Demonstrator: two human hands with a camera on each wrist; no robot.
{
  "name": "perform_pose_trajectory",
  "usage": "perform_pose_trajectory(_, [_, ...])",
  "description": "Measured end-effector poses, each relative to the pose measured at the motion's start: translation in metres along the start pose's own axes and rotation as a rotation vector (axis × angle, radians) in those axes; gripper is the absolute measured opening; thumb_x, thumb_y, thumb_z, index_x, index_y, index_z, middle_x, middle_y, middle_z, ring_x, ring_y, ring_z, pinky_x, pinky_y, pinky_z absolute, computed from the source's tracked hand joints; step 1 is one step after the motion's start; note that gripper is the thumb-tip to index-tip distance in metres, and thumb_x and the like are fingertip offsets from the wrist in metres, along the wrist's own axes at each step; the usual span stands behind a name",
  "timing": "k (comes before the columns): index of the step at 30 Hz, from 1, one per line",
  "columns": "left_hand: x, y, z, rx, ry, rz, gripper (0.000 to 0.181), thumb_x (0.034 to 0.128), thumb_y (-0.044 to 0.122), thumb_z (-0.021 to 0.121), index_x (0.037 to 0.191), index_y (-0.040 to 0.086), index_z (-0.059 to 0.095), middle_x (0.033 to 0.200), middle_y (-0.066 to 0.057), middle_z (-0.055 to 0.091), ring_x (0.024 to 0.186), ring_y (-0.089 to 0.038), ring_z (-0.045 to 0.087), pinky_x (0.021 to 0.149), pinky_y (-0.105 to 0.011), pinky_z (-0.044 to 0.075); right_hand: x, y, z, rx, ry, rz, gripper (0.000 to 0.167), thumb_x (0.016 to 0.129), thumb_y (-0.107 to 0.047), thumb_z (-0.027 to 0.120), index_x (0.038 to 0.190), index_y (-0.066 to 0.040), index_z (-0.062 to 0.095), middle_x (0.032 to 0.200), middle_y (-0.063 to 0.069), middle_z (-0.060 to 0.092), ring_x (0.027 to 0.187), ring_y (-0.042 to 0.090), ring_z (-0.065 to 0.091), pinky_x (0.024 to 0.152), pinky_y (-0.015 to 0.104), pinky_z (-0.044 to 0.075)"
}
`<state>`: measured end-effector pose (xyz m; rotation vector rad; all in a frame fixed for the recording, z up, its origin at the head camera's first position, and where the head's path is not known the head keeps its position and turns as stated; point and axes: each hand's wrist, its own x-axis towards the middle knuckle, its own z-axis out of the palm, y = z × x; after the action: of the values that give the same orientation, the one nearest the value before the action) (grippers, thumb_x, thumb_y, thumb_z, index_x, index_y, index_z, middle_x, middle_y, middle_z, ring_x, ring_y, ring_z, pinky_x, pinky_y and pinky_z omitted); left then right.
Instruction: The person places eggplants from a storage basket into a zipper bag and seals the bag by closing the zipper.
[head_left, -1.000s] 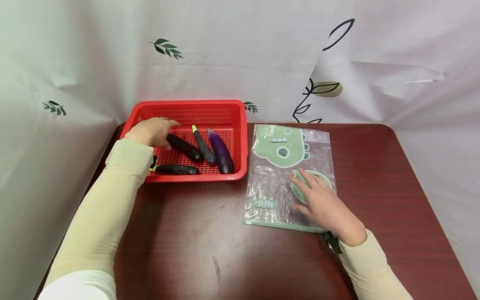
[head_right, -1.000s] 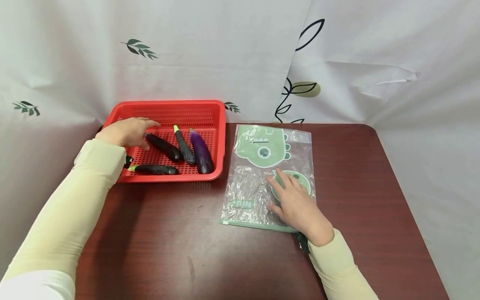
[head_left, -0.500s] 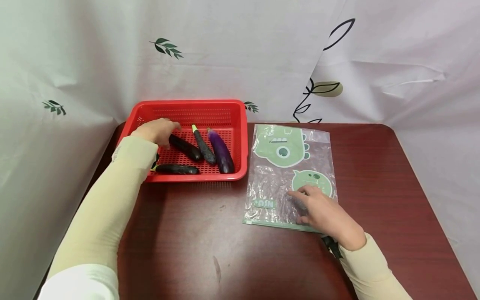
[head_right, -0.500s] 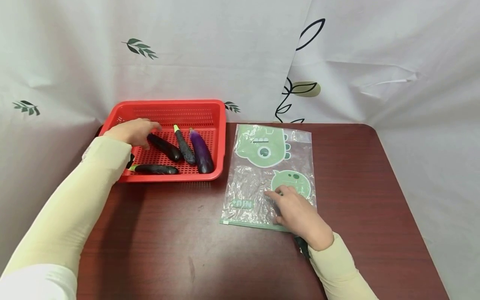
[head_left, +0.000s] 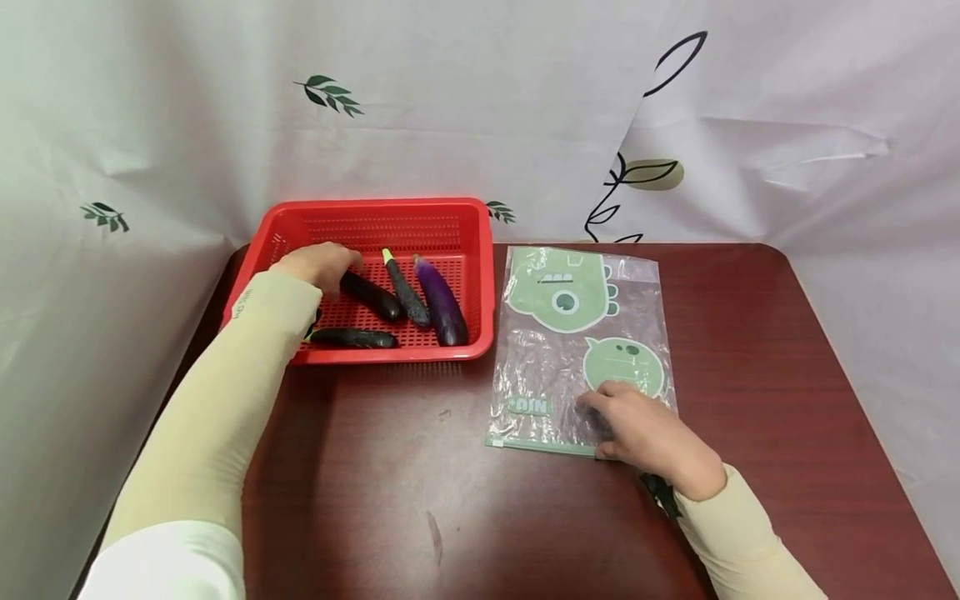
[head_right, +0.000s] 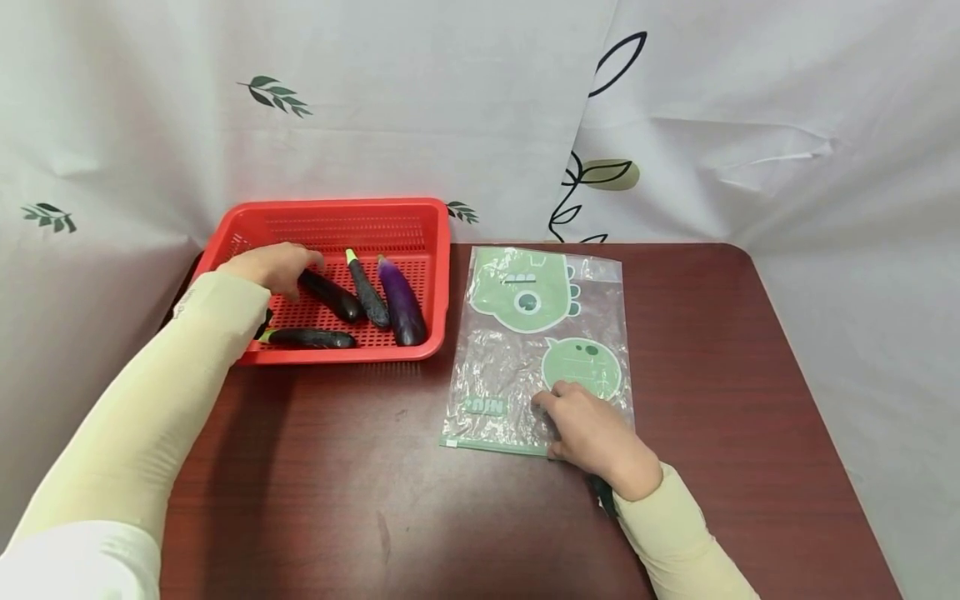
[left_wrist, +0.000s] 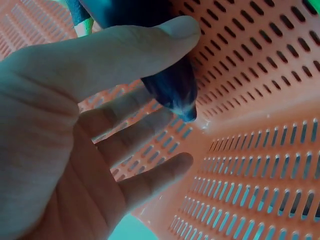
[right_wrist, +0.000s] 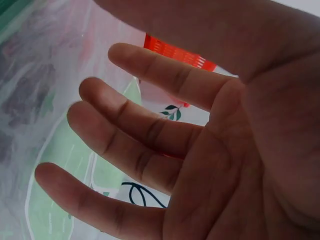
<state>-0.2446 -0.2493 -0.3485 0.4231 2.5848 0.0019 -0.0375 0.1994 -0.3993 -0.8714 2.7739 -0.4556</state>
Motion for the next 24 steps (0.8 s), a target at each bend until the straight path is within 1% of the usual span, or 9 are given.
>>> perform_pose_trajectory(3, [0.0026, -0.0014, 0.0018, -0.005, 0.002, 0.02, 0.045, 0.0795, -0.011, 0.069, 0.119, 0.01, 0.067, 0.107, -0.014, 0.062, 0.099, -0.033, 0.054, 0.083, -0.048, 0.049, 0.0014, 0.0003, -0.0001, 0.002, -0.021, 0.0, 0.055, 0.062, -0.01, 0.093, 0.111, -0.008, 0.068, 0.089, -0.002, 0.055, 0.081, 0.015, 0.055, 0.069, 0.035, 0.05])
perform_pose_trajectory(6, [0.0053, -0.0025, 0.0037, 0.0, 0.005, 0.033, 0.037, 0.0791, -0.011, 0.067, 0.109, 0.011, 0.069, 0.098, -0.012, 0.062, 0.094, -0.031, 0.054, 0.08, -0.045, 0.048, 0.0025, -0.0003, 0.0, -0.001, -0.043, 0.008, 0.054, 0.061, -0.012, 0.093, 0.109, -0.01, 0.068, 0.088, -0.003, 0.055, 0.08, 0.015, 0.056, 0.07, 0.036, 0.051])
perform_pose_trajectory(10, [0.0066, -0.0029, 0.0057, 0.004, 0.017, 0.031, 0.032, 0.0794, -0.012, 0.064, 0.1, 0.012, 0.068, 0.092, -0.01, 0.061, 0.089, -0.03, 0.054, 0.076, -0.043, 0.047, 0.0036, -0.0019, 0.0005, -0.003, -0.07, 0.008, 0.05, 0.059, -0.013, 0.094, 0.101, -0.013, 0.067, 0.086, -0.004, 0.055, 0.077, 0.014, 0.056, 0.069, 0.036, 0.051])
perform_pose_trajectory(13, [0.0065, -0.0024, 0.0062, -0.026, 0.016, 0.004, 0.032, 0.0805, -0.012, 0.063, 0.1, 0.012, 0.069, 0.093, -0.011, 0.061, 0.089, -0.031, 0.053, 0.077, -0.043, 0.046, 0.004, -0.0026, 0.0009, -0.009, -0.083, -0.001, 0.043, 0.059, -0.011, 0.093, 0.092, -0.015, 0.065, 0.082, -0.005, 0.052, 0.073, 0.013, 0.053, 0.067, 0.034, 0.049])
perform_pose_trajectory(17, [0.0072, -0.0031, 0.0071, -0.087, 0.006, -0.04, 0.034, 0.0813, -0.012, 0.065, 0.105, 0.011, 0.069, 0.097, -0.014, 0.061, 0.091, -0.032, 0.053, 0.078, -0.044, 0.047, 0.0037, -0.0019, 0.0004, -0.019, -0.084, -0.019, 0.033, 0.063, -0.007, 0.09, 0.081, -0.018, 0.064, 0.078, -0.007, 0.05, 0.071, 0.013, 0.052, 0.065, 0.033, 0.049])
perform_pose_trajectory(20, [0.0078, -0.005, 0.0085, -0.076, 0.003, -0.038, 0.033, 0.0814, -0.012, 0.067, 0.106, 0.01, 0.069, 0.1, -0.015, 0.063, 0.092, -0.033, 0.054, 0.079, -0.045, 0.047, 0.0032, -0.0009, 0.0002, -0.022, -0.073, -0.043, 0.028, 0.068, -0.003, 0.085, 0.075, -0.02, 0.064, 0.078, -0.009, 0.051, 0.072, 0.012, 0.054, 0.065, 0.031, 0.049])
perform_pose_trajectory(22, [0.0075, -0.0055, 0.0087, -0.07, -0.003, -0.043, 0.032, 0.0819, -0.011, 0.069, 0.107, 0.009, 0.069, 0.102, -0.015, 0.063, 0.092, -0.033, 0.054, 0.08, -0.046, 0.048, 0.003, -0.0004, 0.0004, -0.018, -0.066, -0.054, 0.029, 0.071, 0.0, 0.082, 0.071, -0.022, 0.062, 0.078, -0.009, 0.05, 0.072, 0.01, 0.052, 0.064, 0.029, 0.048])
perform_pose_trajectory(24, [0.0064, -0.0059, 0.0087, -0.045, -0.006, -0.036, 0.029, 0.0822, -0.01, 0.07, 0.104, 0.009, 0.068, 0.101, -0.015, 0.064, 0.091, -0.033, 0.054, 0.08, -0.047, 0.048, 0.0023, 0.0, 0.0008, -0.013, -0.06, -0.055, 0.032, 0.073, 0.001, 0.079, 0.067, -0.024, 0.059, 0.077, -0.01, 0.049, 0.071, 0.008, 0.051, 0.062, 0.026, 0.046])
